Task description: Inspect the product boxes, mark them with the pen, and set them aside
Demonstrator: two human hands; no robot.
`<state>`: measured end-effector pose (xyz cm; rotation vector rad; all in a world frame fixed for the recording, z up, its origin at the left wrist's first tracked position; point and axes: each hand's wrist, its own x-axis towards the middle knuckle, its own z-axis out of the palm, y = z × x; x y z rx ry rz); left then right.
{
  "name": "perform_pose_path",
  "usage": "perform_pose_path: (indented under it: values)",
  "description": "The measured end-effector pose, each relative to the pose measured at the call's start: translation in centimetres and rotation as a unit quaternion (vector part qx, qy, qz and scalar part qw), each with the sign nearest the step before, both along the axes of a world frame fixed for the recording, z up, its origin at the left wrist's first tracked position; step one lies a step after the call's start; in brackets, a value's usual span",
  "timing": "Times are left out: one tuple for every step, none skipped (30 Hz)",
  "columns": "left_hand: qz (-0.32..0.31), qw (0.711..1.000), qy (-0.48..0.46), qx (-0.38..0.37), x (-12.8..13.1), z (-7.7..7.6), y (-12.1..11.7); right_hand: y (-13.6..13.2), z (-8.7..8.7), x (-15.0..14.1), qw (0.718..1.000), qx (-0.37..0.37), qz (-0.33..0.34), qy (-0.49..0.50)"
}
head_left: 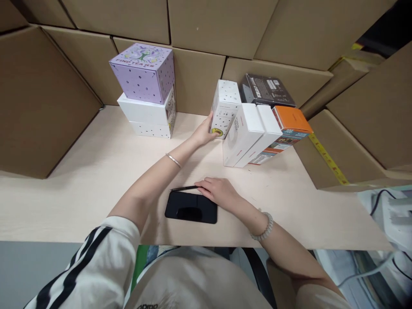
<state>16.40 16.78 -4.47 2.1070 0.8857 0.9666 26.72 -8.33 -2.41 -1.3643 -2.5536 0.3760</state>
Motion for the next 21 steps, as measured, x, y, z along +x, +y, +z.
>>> perform_pose_path:
  values:
    - [0.018, 0.999, 0.036, -0.001, -0.5, 0.3, -1.0, 0.0, 0.1, 0.1, 1.0, -0.004, -0.013, -0.003]
    - [0.035, 0.998, 0.052, 0.002, -1.2, 0.7, -2.1, 0.0, 0.2, 0.3, 1.0, -0.007, -0.027, -0.006]
    - [0.049, 0.997, 0.059, 0.008, -2.0, 1.0, -3.3, 0.1, 0.3, 0.5, 0.999, -0.008, -0.041, -0.008]
    - [0.064, 0.996, 0.067, 0.017, -3.0, 1.4, -4.6, 0.1, 0.4, 0.7, 0.999, -0.008, -0.052, -0.009]
    - [0.081, 0.994, 0.072, 0.028, -4.0, 1.8, -5.9, 0.2, 0.4, 1.0, 0.998, -0.006, -0.06, -0.009]
    - [0.097, 0.991, 0.076, 0.041, -5.1, 2.3, -7.1, 0.3, 0.5, 1.3, 0.998, -0.004, -0.068, -0.008]
    - [0.111, 0.989, 0.08, 0.055, -6.2, 2.8, -8.2, 0.3, 0.6, 1.6, 0.997, -0.003, -0.075, -0.007]
    - [0.126, 0.985, 0.087, 0.077, -7.2, 3.3, -9.1, 0.4, 0.6, 1.9, 0.997, -0.001, -0.081, -0.006]
    - [0.146, 0.978, 0.098, 0.112, -8.2, 3.9, -9.8, 0.5, 0.7, 2.0, 0.996, 0.0, -0.088, -0.003]
    - [0.163, 0.971, 0.104, 0.14, -9.1, 4.4, -10.4, 0.6, 0.7, 2.1, 0.996, -0.001, -0.094, -0.001]
    - [0.183, 0.963, 0.104, 0.167, -9.9, 5.0, -10.8, 0.6, 0.7, 2.2, 0.995, -0.004, -0.101, 0.002]
    - [0.205, 0.956, 0.096, 0.188, -10.6, 5.5, -11.0, 0.6, 0.7, 2.2, 0.994, -0.009, -0.107, 0.003]
    - [0.229, 0.949, 0.081, 0.202, -11.3, 6.1, -11.0, 0.6, 0.6, 2.2, 0.993, -0.015, -0.114, 0.004]
    - [0.256, 0.941, 0.06, 0.211, -11.8, 6.6, -10.8, 0.6, 0.6, 2.1, 0.992, -0.019, -0.121, 0.006]
    - [0.284, 0.934, 0.038, 0.216, -12.3, 7.1, -10.4, 0.6, 0.5, 2.1, 0.992, -0.022, -0.125, 0.009]
    - [0.31, 0.926, 0.016, 0.215, -12.8, 7.6, -9.8, 0.5, 0.4, 2.0, 0.992, -0.02, -0.127, 0.014]
    - [0.332, 0.92, -0.005, 0.21, -13.2, 8.1, -9.1, 0.5, 0.4, 2.0, 0.992, -0.017, -0.127, 0.02]
    - [0.352, 0.914, -0.022, 0.198, -13.5, 8.5, -8.2, 0.5, 0.3, 2.0, 0.991, -0.012, -0.127, 0.027]
    - [0.369, 0.911, -0.039, 0.182, -13.9, 8.9, -7.2, 0.5, 0.2, 2.0, 0.991, -0.007, -0.127, 0.032]
    - [0.389, 0.905, -0.056, 0.163, -14.2, 9.2, -6.1, 0.5, 0.2, 2.0, 0.991, -0.003, -0.126, 0.036]
    - [0.408, 0.899, -0.069, 0.14, -14.4, 9.5, -5.0, 0.4, 0.2, 2.0, 0.991, 0.0, -0.125, 0.039]
